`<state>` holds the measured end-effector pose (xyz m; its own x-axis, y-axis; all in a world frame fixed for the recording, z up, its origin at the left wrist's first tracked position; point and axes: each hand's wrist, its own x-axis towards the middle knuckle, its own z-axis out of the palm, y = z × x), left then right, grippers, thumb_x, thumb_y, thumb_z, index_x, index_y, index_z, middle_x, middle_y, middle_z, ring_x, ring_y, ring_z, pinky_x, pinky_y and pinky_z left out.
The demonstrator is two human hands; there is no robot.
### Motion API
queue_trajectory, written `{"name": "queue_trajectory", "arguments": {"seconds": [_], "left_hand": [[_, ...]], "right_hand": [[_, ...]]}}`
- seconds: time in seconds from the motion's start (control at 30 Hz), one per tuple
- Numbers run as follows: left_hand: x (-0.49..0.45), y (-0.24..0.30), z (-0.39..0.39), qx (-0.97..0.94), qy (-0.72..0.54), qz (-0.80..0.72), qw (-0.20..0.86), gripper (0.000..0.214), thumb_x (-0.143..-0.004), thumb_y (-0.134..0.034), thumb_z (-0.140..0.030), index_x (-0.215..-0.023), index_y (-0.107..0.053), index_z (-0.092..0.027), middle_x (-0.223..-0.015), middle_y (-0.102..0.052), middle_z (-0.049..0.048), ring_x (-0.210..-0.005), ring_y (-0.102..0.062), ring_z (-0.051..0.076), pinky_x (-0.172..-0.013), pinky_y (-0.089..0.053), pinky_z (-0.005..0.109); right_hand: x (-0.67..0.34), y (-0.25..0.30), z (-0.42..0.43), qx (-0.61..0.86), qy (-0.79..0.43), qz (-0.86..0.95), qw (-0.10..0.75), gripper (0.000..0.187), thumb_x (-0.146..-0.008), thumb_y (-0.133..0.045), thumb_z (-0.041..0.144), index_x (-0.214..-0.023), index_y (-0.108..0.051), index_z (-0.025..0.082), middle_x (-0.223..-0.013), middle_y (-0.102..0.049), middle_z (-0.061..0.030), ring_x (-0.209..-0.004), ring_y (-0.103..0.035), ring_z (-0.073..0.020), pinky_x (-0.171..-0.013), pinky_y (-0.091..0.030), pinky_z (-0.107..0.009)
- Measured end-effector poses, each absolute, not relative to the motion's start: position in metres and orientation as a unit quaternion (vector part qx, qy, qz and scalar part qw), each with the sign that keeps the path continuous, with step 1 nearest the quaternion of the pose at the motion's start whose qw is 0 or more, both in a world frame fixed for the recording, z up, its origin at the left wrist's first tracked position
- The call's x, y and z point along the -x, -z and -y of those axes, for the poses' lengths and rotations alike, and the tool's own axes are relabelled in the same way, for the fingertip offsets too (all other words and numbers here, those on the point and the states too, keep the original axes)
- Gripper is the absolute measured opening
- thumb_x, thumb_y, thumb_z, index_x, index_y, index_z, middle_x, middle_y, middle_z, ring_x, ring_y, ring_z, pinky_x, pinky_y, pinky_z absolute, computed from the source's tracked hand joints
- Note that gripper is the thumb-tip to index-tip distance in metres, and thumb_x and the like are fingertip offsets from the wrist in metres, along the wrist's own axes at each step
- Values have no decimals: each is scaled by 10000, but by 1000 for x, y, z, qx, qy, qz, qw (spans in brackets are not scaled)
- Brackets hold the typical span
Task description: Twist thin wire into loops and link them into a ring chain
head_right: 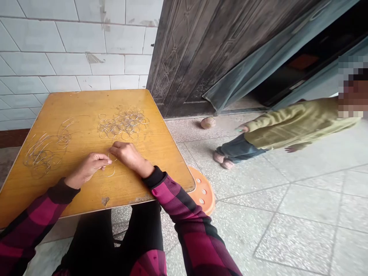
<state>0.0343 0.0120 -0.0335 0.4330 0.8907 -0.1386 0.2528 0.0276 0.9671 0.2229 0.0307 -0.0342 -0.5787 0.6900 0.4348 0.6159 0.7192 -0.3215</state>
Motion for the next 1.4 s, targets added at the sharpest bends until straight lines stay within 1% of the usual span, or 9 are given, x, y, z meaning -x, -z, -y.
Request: {"name": "queue_trajectory", "arguments": {"seconds": [0.2,0.3,0.43,0.57,0.7,0.9,1.07,1.23,1.4], "left_hand": [[-47,38,-2,-592,-356,-466,553,271,-727,-602,-318,-517,-502,-179,-511,-430,-34,-530,-387,110,-551,-281,279],[-49,40,-1,-569,-390,-471,550,249,-721,-619,-321,-537,-538,-174,-521,-457,-30,-541,-404,109,-563,-298,276],[-43,38,-11,-486,-481,-483,547,203,-690,-663,-336,-602,-591,-169,-545,-483,-34,-549,-407,99,-575,-321,262],[-34,34,-24,-400,-576,-472,535,219,-629,-710,-326,-593,-558,-172,-565,-475,-40,-568,-419,92,-595,-340,248],[-31,33,-28,-375,-601,-468,528,218,-606,-720,-315,-593,-556,-172,-585,-484,-40,-574,-406,87,-589,-329,243],[-33,30,-24,-347,-577,-452,584,193,-573,-739,-282,-586,-596,-152,-591,-515,-26,-571,-406,82,-587,-322,239],[-32,33,-24,-394,-565,-448,570,191,-610,-733,-315,-613,-642,-148,-589,-536,-17,-594,-428,96,-621,-337,251],[-30,38,-24,-430,-558,-445,553,222,-647,-714,-345,-584,-617,-154,-560,-511,-26,-574,-410,97,-596,-319,255],[-31,38,-25,-407,-554,-451,570,248,-616,-727,-354,-566,-591,-153,-551,-487,-29,-568,-414,93,-596,-322,254]], "right_hand": [[-218,37,-30,469,-53,831,294,208,-923,-524,237,-898,-713,153,-760,-640,-60,-659,-573,-132,-611,-391,-235],[-219,34,-32,461,-109,807,353,180,-898,-567,246,-941,-711,148,-767,-656,-56,-666,-583,-132,-628,-415,-245],[-222,34,-35,449,-292,704,467,348,-830,-656,356,-1114,-641,154,-849,-673,-45,-621,-575,-105,-587,-457,-241],[-206,41,-25,416,-562,551,456,369,-745,-720,427,-973,-630,151,-739,-647,-4,-538,-589,-94,-497,-489,-224],[-183,45,-11,368,-680,436,461,349,-633,-818,388,-851,-667,160,-793,-689,-7,-609,-643,-90,-574,-549,-211],[-177,45,-11,365,-701,354,500,325,-612,-833,352,-844,-695,172,-785,-727,-10,-602,-650,-71,-580,-547,-181],[-179,46,-11,386,-665,399,500,313,-634,-808,359,-863,-719,165,-732,-710,-7,-586,-652,-91,-586,-554,-224],[-178,45,-8,404,-633,439,493,285,-662,-784,363,-856,-734,160,-723,-703,-11,-569,-639,-93,-574,-553,-240],[-178,46,-8,412,-616,446,502,284,-671,-776,382,-843,-731,162,-721,-702,-7,-559,-631,-90,-562,-547,-228]]}}
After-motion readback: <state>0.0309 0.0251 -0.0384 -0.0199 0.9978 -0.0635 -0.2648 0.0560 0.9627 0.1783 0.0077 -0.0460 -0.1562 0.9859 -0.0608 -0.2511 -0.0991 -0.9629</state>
